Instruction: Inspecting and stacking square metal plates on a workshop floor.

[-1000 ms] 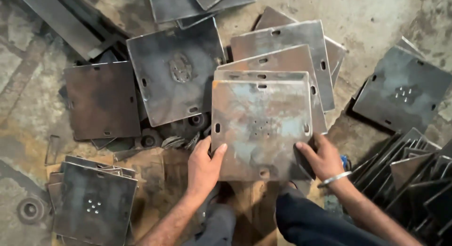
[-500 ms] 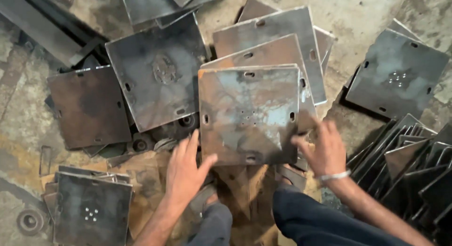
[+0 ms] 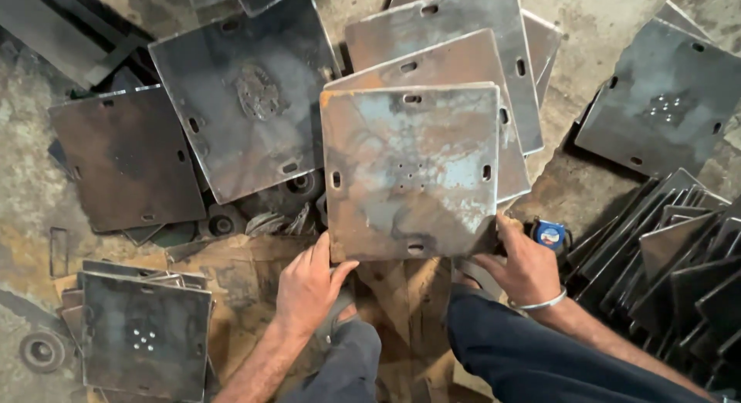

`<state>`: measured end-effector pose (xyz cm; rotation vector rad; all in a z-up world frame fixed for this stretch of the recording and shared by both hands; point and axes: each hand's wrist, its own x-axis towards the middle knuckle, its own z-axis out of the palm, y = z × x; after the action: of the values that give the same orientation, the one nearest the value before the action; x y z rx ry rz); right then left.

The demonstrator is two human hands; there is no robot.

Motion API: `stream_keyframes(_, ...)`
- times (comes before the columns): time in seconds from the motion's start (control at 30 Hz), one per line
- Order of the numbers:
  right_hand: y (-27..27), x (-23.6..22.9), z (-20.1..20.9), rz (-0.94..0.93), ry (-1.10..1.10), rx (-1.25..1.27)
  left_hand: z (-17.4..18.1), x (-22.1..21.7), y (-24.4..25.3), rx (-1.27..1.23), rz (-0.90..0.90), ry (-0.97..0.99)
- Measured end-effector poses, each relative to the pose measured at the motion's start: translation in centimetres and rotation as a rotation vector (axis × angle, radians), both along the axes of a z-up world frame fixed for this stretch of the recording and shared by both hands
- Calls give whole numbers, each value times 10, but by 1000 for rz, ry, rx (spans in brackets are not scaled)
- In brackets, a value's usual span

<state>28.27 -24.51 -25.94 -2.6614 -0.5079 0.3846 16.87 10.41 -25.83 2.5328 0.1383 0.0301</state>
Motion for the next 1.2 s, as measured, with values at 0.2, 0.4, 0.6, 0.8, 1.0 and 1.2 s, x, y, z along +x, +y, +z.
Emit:
stream_keyframes(0.2,3,8,8,41,-28,-53,2,3,1,15,-23,-25)
stream_keyframes(0.4,2,6,3,3,5,6,-2,5,6,31,-50,-53)
stream_keyframes(0.6,1,4,0,-57,41,-10,-9,1,3,39,-52,-27)
stream_keyframes(0.8,2,-1,-9,-79,18,-23,-2,1,7,40,-64,-34)
stream_keyframes(1.0,4,-4,-7,-109,37,2,-8,-2,13,83,-135,-7)
stream_keyframes(1.2,7,-5,-4,-94,41,13,-4,-3,14,95,-135,18)
